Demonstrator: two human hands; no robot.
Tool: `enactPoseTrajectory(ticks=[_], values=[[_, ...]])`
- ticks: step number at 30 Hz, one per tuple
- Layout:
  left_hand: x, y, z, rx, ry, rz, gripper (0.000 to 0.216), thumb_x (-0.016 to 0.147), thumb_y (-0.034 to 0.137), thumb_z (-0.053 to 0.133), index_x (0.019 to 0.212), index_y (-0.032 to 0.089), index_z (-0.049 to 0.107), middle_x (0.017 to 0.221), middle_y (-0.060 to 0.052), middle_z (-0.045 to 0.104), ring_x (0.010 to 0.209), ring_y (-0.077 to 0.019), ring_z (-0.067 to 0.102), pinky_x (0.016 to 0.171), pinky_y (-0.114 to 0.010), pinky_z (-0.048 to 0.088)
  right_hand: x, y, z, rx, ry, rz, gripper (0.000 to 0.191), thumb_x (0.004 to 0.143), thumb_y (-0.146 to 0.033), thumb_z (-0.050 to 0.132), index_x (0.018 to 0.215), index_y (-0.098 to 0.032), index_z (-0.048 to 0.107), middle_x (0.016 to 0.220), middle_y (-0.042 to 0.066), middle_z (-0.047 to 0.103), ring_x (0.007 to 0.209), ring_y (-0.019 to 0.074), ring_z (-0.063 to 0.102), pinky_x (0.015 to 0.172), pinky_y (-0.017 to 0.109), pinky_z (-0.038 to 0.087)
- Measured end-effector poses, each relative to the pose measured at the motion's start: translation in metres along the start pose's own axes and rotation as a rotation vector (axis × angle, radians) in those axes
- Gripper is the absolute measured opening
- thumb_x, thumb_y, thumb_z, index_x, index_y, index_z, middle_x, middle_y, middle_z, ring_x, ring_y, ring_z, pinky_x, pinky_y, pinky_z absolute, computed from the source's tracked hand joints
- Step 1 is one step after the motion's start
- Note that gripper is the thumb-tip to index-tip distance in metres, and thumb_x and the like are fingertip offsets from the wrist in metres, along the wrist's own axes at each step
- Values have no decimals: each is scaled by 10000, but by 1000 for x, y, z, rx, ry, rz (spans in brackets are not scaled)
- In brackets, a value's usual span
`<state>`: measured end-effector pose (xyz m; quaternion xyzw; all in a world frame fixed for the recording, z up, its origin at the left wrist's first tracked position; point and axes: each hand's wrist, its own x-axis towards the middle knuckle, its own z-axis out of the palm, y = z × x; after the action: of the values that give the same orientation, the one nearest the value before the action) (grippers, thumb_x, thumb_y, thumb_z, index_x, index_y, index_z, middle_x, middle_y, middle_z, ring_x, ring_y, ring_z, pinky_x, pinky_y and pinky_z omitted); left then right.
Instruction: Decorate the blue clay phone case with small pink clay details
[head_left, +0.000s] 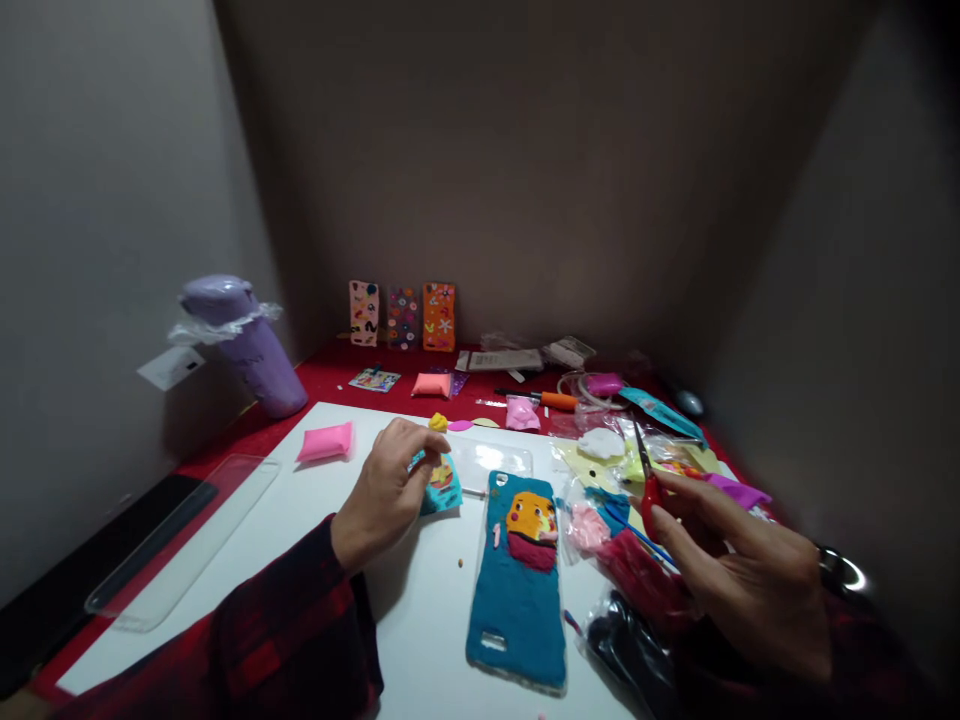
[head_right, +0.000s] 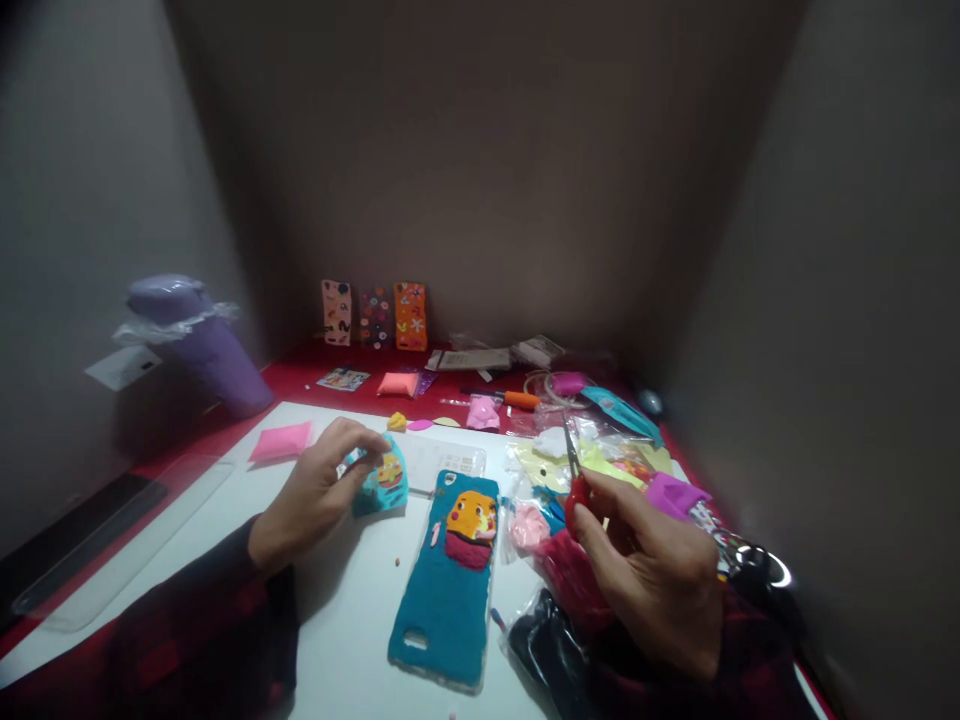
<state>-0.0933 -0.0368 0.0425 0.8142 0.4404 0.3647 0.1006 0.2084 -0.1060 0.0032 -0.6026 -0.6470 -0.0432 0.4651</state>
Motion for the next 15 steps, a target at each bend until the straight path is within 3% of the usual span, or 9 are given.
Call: enactPoseTrajectory(ticks=[5, 7, 11, 15], values=[[6, -20, -26, -54, 283, -218, 126, 798, 153, 466, 804, 200, 583, 763, -8, 595, 790, -182, 552, 765, -348, 443, 1, 2, -2, -13, -17, -18, 271, 785, -406, 589, 950, -210, 675, 594, -15, 655, 418, 131, 555, 407, 251, 426], [6, -33, -37, -53, 334, -267, 122, 793, 190, 484, 875, 191, 574, 797, -16, 605, 796, -181, 561, 756, -344, 459, 3, 2, -2, -21, 1, -20, 283, 786, -428, 569, 930, -211, 680, 594, -6, 656, 456, 157, 588, 405, 262, 430], [2, -49, -46, -45, 282, -288, 110, 796, 257, 513, 835, 181, 583, 772, -22, 611, 744, -174, 570, 700, -327, 482, 4, 4, -1, -23, 25, -37, 288, 773, -439, 575, 909, -211, 685, 597, -3, 664, 474, 176, 614, 410, 272, 450], [-5, -38, -38, -72, 71, -190, 140, 727, 293, 642, 824, 193, 626, 857, -31, 643, 847, -201, 576, 799, -374, 469, 5, 8, -1, -7, 32, -63, 251, 778, -401, 601, 922, -211, 680, 636, -7, 683, 492, 162, 629, 437, 255, 468]])
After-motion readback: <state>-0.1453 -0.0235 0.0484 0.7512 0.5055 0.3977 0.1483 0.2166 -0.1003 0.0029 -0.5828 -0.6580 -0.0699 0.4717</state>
